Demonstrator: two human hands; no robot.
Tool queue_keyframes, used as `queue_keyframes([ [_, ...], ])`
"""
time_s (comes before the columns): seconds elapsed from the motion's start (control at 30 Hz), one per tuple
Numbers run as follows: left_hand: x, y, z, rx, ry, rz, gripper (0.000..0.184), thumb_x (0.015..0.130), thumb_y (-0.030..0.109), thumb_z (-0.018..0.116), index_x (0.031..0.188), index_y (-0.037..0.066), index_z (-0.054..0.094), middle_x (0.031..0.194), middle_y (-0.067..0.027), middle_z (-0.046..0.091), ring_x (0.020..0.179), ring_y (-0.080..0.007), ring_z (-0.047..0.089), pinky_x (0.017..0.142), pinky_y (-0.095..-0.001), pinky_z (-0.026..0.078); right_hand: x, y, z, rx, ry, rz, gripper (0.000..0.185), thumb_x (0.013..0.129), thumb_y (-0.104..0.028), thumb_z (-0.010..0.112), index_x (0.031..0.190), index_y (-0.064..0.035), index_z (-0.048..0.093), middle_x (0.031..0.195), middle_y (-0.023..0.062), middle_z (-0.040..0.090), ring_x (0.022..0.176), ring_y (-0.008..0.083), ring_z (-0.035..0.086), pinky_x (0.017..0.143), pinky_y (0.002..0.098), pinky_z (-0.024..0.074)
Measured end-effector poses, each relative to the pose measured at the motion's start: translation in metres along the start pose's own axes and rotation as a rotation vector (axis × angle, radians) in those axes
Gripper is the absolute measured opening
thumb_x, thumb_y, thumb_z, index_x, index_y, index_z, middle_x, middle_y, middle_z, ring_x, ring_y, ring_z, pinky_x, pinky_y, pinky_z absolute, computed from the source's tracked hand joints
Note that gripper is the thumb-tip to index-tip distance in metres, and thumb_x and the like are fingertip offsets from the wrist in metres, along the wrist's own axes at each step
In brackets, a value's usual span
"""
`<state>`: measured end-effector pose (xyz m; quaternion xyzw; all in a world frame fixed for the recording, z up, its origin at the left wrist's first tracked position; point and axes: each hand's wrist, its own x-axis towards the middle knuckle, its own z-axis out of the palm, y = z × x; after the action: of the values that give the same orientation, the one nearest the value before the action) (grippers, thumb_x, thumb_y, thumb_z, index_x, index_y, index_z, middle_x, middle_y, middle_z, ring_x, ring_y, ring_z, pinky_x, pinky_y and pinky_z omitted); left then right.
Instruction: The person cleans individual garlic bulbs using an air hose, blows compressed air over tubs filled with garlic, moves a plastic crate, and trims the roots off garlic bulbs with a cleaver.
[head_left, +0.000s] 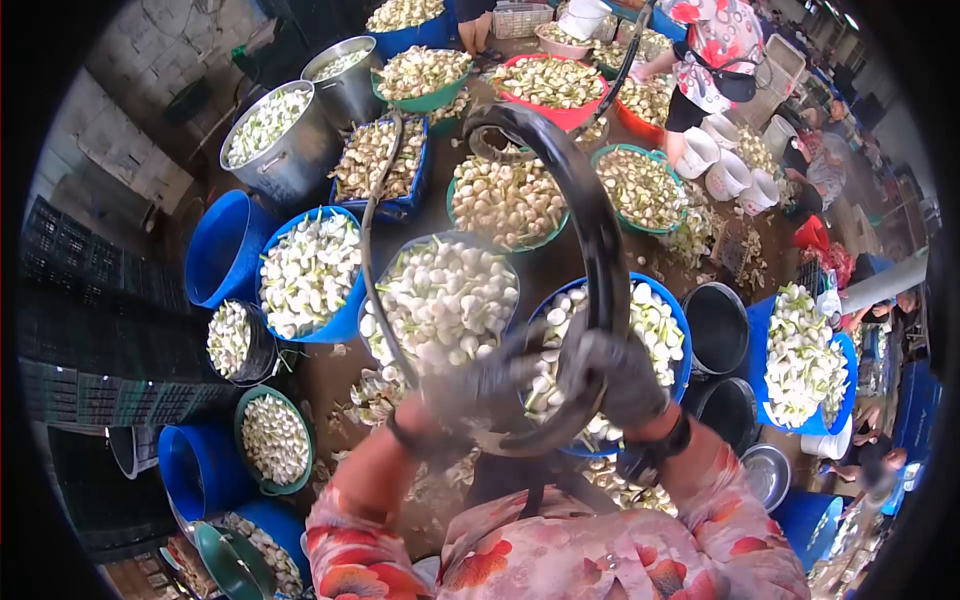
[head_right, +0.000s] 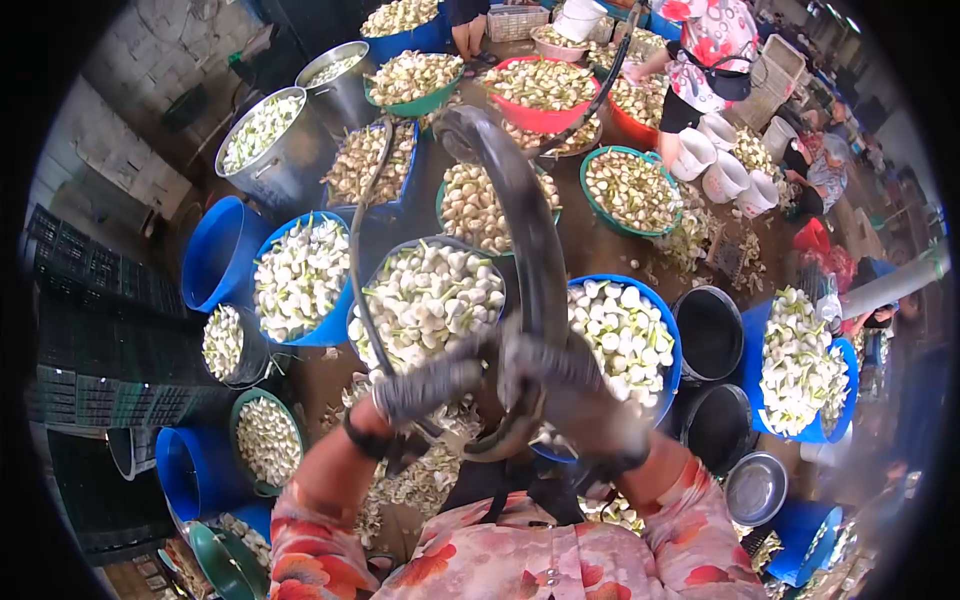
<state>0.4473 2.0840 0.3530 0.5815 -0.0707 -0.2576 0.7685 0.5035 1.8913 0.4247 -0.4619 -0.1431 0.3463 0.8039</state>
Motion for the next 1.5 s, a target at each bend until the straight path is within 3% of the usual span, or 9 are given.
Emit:
queue_keyframes([
  [0.07,-0.034,-0.05,0.021,-0.009,-0.009,-0.229,0.081,0.07,0.027,0.082,0.138,0.005,0.043,0.135,-0.017,0.048,0.131,-0.0338,0.041,0.106,-0.0377,0.036,0.024,-0.033,0.008,0.323,0.017,0.066,0.027,0.091,-0.034,0.061,0.099,-0.0083,0.056,0.075,-0.0028,0.053,0.062,0.0091,0.053,0.056,0.0279,0.047],
  [0.17,-0.041,-0.069,0.058,0.101,0.047,0.042,0.065,0.07,0.035,0.08,0.124,0.007,0.056,0.118,-0.0144,0.06,0.116,-0.0317,0.055,0.096,-0.0389,0.043,0.046,-0.065,0.011,0.386,0.011,0.035,0.023,0.094,-0.029,0.058,0.103,-0.0082,0.054,0.079,-0.0028,0.052,0.063,0.008,0.053,0.055,0.0278,0.0478],
  [0.23,-0.038,-0.108,0.054,0.909,0.362,0.145,0.048,0.069,0.037,0.079,0.105,0.009,0.066,0.098,-0.0114,0.066,0.093,-0.0295,0.062,0.083,-0.0388,0.046,0.053,-0.076,0.006,0.42,-0.015,0.02,0.024,0.094,-0.03,0.058,0.102,-0.0081,0.054,0.08,-0.0022,0.052,0.065,0.0095,0.053,0.056,0.029,0.0472],
  [0.4,-0.014,-0.174,0.011,0.788,0.66,0.213,0.03,0.063,0.03,0.08,0.081,0.01,0.068,0.079,-0.0106,0.065,0.077,-0.0295,0.061,0.07,-0.0389,0.047,0.063,-0.107,-0.024,0.526,-0.136,-0.098,0.029,0.097,-0.029,0.053,0.109,-0.0032,0.051,0.086,0.0004,0.053,0.069,0.0119,0.055,0.061,0.0317,0.0501],
  [0.67,-0.007,0.007,0.034,1.239,0.552,0.38,0.034,0.061,0.02,0.082,0.087,0.008,0.062,0.074,-0.0103,0.063,0.07,-0.0312,0.063,0.064,-0.0392,0.05,0.029,-0.116,-0.035,0.48,-0.064,-0.285,0.058,0.091,-0.034,0.061,0.133,-0.0012,0.038,0.095,0.0077,0.058,0.086,0.0206,0.062,0.087,0.0475,0.054],
  [0.83,0.059,0.06,0.055,1.001,0.668,0.366,0.035,0.072,0.016,0.077,0.103,0.006,0.063,0.081,-0.0108,0.067,0.072,-0.0248,0.067,0.068,-0.0328,0.053,0.027,-0.067,-0.027,0.132,-0.113,-0.05,0.065,0.089,-0.035,0.064,0.139,-0.0034,0.038,0.122,0.0111,0.057,0.117,0.0211,0.054,0.101,0.0377,0.043],
  [0.97,0.106,0.091,0.029,0.325,0.65,0.494,0.032,0.084,0.009,0.068,0.112,0.005,0.052,0.089,-0.0008,0.06,0.074,-0.0106,0.057,0.065,-0.0265,0.049,0.052,-0.06,-0.075,-0.093,0.034,-0.302,0.072,0.089,-0.031,0.065,0.146,-0.0054,0.03,0.149,0.0081,0.034,0.137,0.0204,0.032,0.113,0.0404,0.0253],
  [1.17,0.146,0.124,-0.025,-0.317,0.817,0.525,0.018,0.088,0.013,0.066,0.1,0.007,0.054,0.079,-0.0037,0.057,0.068,-0.0157,0.059,0.061,-0.0291,0.051,0.089,0.051,-0.113,-0.817,-0.067,-0.394,0.095,0.076,-0.02,0.08,0.148,-0.0072,0.019,0.141,0.014,0.042,0.131,0.0265,0.039,0.11,0.0392,0.0312],
  [1.5,0.151,0.123,-0.063,-0.333,0.456,0.537,0.05,0.091,0.04,0.061,0.125,0.006,0.049,0.109,-0.0083,0.06,0.097,-0.0206,0.06,0.089,-0.0365,0.049,0.148,0.064,-0.115,-1.077,0.245,-0.491,0.043,0.083,-0.031,0.072,0.113,-0.003,0.059,0.098,0.0116,0.067,0.089,0.0208,0.063,0.082,0.0325,0.05],
])
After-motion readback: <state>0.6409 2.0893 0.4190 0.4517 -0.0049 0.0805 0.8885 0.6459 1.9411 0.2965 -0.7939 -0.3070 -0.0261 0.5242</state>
